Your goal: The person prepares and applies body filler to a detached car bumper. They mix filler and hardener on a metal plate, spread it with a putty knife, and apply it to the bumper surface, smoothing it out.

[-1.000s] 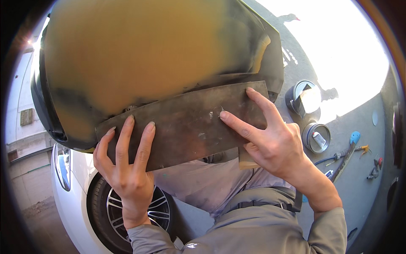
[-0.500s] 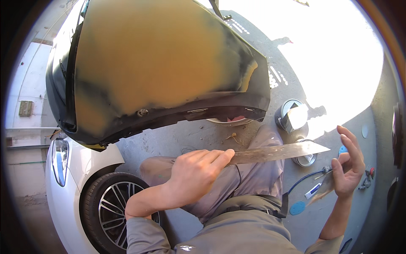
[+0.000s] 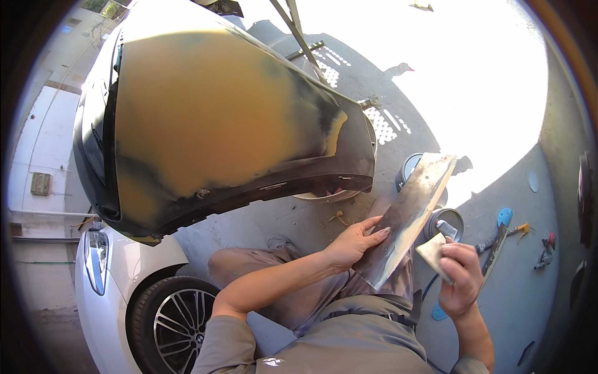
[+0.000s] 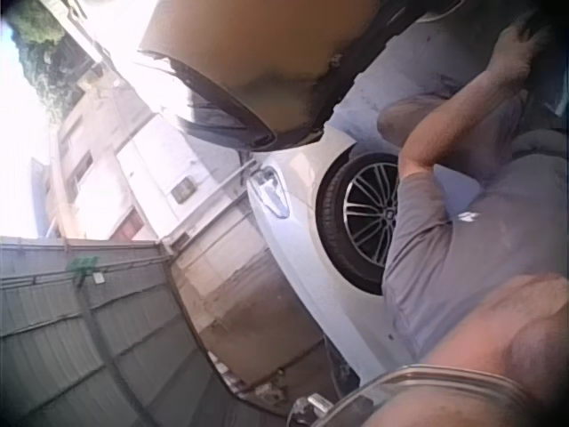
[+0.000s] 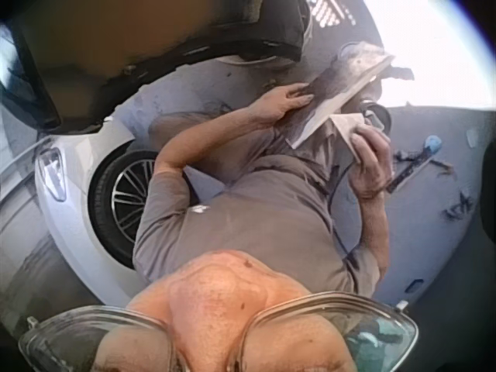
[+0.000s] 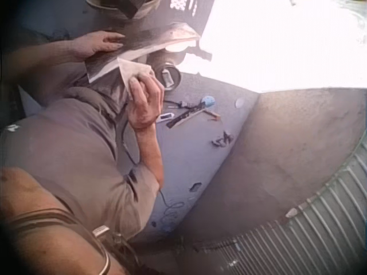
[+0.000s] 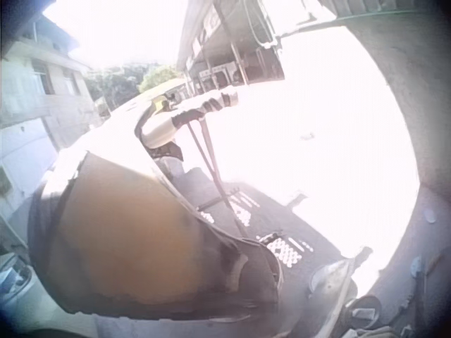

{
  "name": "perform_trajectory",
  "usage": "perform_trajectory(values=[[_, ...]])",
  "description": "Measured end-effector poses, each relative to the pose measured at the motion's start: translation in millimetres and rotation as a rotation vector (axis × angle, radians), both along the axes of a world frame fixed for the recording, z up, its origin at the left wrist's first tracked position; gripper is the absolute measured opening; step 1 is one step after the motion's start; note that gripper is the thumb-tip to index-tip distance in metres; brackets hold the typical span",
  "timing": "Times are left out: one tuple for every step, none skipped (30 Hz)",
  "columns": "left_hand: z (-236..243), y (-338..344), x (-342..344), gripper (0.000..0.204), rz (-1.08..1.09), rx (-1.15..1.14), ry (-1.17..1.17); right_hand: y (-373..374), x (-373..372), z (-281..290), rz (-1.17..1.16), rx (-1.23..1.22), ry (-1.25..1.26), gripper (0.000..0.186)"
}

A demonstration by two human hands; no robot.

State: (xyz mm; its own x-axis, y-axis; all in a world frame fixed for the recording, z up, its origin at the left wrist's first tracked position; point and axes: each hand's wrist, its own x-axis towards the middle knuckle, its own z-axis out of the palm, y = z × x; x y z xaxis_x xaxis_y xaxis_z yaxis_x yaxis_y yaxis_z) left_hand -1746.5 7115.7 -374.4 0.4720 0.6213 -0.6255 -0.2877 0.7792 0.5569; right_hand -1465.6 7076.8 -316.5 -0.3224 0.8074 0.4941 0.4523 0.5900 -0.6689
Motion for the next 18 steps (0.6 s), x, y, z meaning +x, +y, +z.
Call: perform_trajectory(values=[[4.6, 0.9, 5.5, 0.055, 0.005, 0.050, -0.021, 1.1, -10.6, 3.3, 0.134, 0.115, -0.119, 0.031], [9.5, 2.3, 8.0, 0.052, 0.020, 0.056, -0.087, 4.1, -21.0, 4.0, 0.229, 0.192, -0.224, 0.031], [14.1, 2.0, 10.5, 0.052, 0.040, 0.061, -0.116, 5.5, -27.4, 5.2, 0.264, 0.245, -0.258, 0.032], [17.8, 2.0, 11.7, 0.051, 0.052, 0.072, -0.178, 8.6, -32.0, 4.2, 0.286, 0.255, -0.303, 0.034], [20.8, 1.1, 11.6, 0.051, 0.068, 0.075, -0.207, 10.7, -32.6, 2.8, 0.271, 0.312, -0.336, 0.035], [22.5, 0.1, 10.9, 0.051, 0.076, 0.073, -0.166, 12.1, -31.4, -0.1, 0.238, 0.281, -0.324, 0.034], [23.7, -1.4, 9.3, 0.051, 0.073, 0.073, -0.161, 12.5, -27.3, -3.0, 0.224, 0.284, -0.335, 0.034], [23.8, -2.1, 6.8, 0.052, 0.075, 0.068, -0.162, 11.7, -20.9, -6.7, 0.202, 0.298, -0.328, 0.034], [23.3, -3.6, 4.2, 0.053, 0.075, 0.043, -0.139, 11.0, -13.0, -10.5, 0.192, 0.273, -0.339, 0.032], [22.2, -3.4, 0.3, 0.054, 0.051, 0.065, -0.127, 9.9, -3.7, -14.4, 0.206, 0.224, -0.357, 0.031], [20.9, -4.6, -3.7, 0.054, 0.036, 0.068, -0.110, 9.7, 6.2, -18.1, 0.190, 0.223, -0.392, 0.031], [19.4, -4.8, -8.3, 0.054, 0.010, 0.057, -0.104, 11.2, 15.9, -20.8, 0.178, 0.206, -0.451, 0.032], [18.1, -4.9, -14.9, 0.055, -0.011, 0.023, -0.098, 12.7, 26.3, -22.1, 0.153, 0.145, -0.499, 0.034], [16.0, -4.3, -22.0, 0.056, -0.021, -0.045, -0.085, 17.0, 34.3, -21.0, 0.117, 0.110, -0.600, 0.034], [14.4, -5.5, -30.4, 0.056, -0.043, -0.026, -0.042, 22.9, 39.1, -18.8, 0.049, 0.065, -0.502, 0.034], [11.9, -6.1, -38.5, 0.057, -0.069, -0.042, 0.007, 31.6, 39.2, -14.6, -0.010, 0.009, -0.426, 0.035], [7.9, -6.1, -46.7, 0.057, -0.098, -0.026, -0.012, 42.8, 34.4, -9.5, -0.204, -0.087, -0.254, 0.036], [2.7, -5.9, -54.3, 0.057, -0.120, 0.034, -0.015, 53.3, 24.8, -3.6, -0.355, -0.077, -0.043, 0.037]])
